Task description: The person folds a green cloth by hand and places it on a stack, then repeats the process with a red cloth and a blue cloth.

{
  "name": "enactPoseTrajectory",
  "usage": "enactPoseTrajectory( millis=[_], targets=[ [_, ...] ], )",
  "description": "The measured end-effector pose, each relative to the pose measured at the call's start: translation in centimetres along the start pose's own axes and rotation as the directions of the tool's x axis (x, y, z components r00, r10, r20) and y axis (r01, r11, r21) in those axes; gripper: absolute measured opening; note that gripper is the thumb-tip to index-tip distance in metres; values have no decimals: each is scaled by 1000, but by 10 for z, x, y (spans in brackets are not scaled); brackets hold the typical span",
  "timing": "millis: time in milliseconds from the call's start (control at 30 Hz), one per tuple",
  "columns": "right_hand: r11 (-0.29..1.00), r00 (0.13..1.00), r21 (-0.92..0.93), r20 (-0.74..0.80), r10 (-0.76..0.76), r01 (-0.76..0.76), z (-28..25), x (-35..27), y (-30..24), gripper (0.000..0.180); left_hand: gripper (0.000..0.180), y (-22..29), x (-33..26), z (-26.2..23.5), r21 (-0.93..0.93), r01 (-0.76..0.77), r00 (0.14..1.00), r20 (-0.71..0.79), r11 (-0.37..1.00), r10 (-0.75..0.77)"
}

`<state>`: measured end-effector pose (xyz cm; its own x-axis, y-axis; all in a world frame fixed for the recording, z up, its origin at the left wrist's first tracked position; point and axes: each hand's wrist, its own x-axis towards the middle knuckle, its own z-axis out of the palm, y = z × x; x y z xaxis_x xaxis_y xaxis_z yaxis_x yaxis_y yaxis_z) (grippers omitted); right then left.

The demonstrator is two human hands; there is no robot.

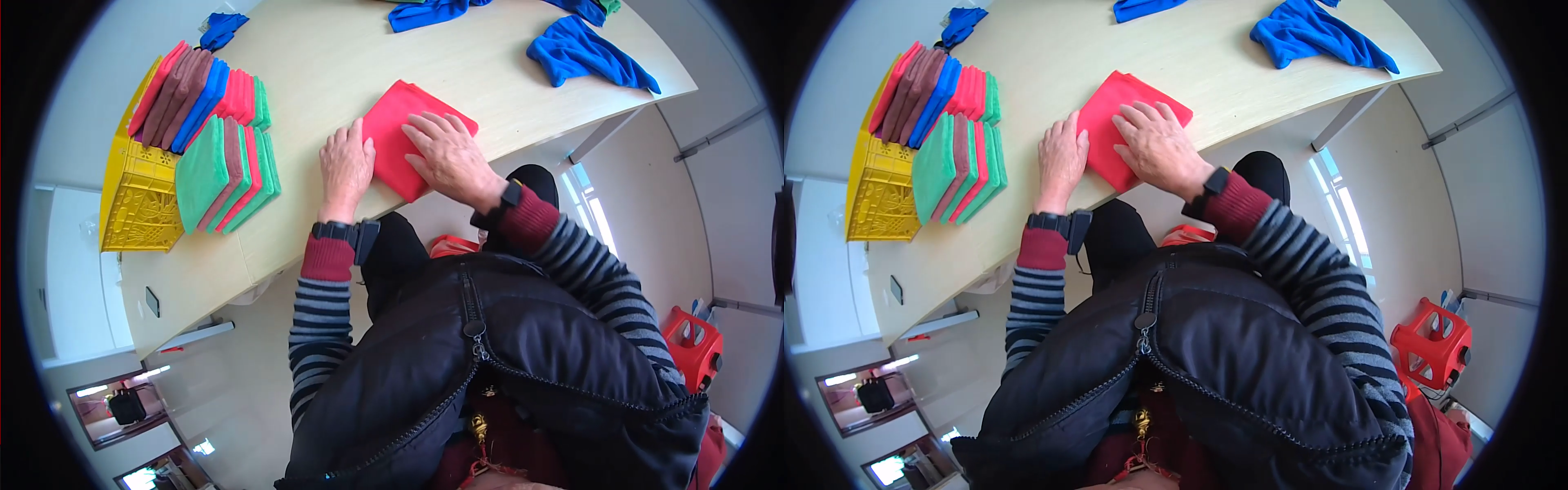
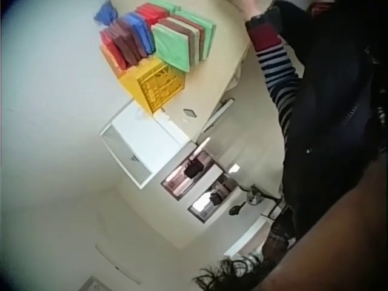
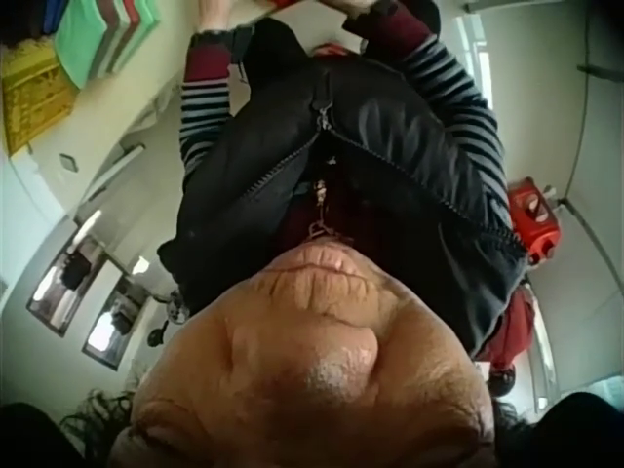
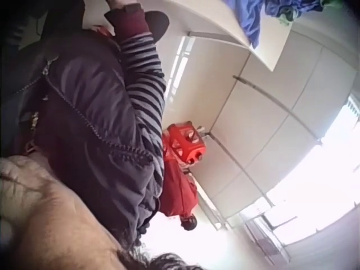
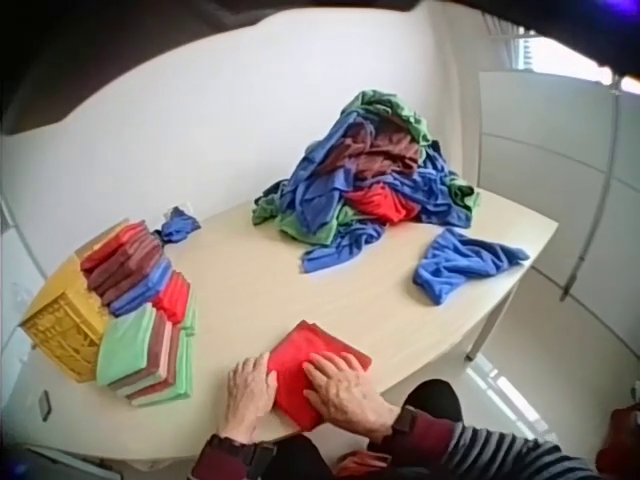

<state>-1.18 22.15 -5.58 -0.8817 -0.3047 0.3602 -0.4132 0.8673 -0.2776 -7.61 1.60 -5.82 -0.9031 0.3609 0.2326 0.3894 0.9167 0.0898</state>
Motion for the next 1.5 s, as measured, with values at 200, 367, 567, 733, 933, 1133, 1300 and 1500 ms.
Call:
enactPoseTrajectory(
  millis=[200,367,567,733,933,1133,1300,1500],
  targets=[
    [975,989,168,65,135,-144,-13,8,12,50,46,11,-61,-11,-70,103,984,-136,992,-111],
    [981,979,140,172,112,-137,-19,32,8,52,45,38,-76,-36,-109,209,968,-117,972,-222],
    [987,995,-134,-65,82,-90,15,20,-8,61,53,34,-20,-18,-146,-159,973,-190,976,131],
    [988,992,-90,-12,125,-126,31,14,3,66,64,31,7,19,-214,-215,977,-54,953,209],
    [986,988,-74,-29,149,-151,33,13,4,67,68,22,11,27,-215,-153,988,-19,965,153],
    [983,985,-72,15,172,-171,25,14,1,70,70,19,16,25,-226,-86,996,1,970,88],
    [979,981,-72,14,192,-191,25,14,1,72,68,16,18,20,-183,41,999,32,982,-36],
    [971,976,-102,-14,217,-217,27,14,3,73,63,4,2,9,57,183,983,-23,981,-182]
  ],
)
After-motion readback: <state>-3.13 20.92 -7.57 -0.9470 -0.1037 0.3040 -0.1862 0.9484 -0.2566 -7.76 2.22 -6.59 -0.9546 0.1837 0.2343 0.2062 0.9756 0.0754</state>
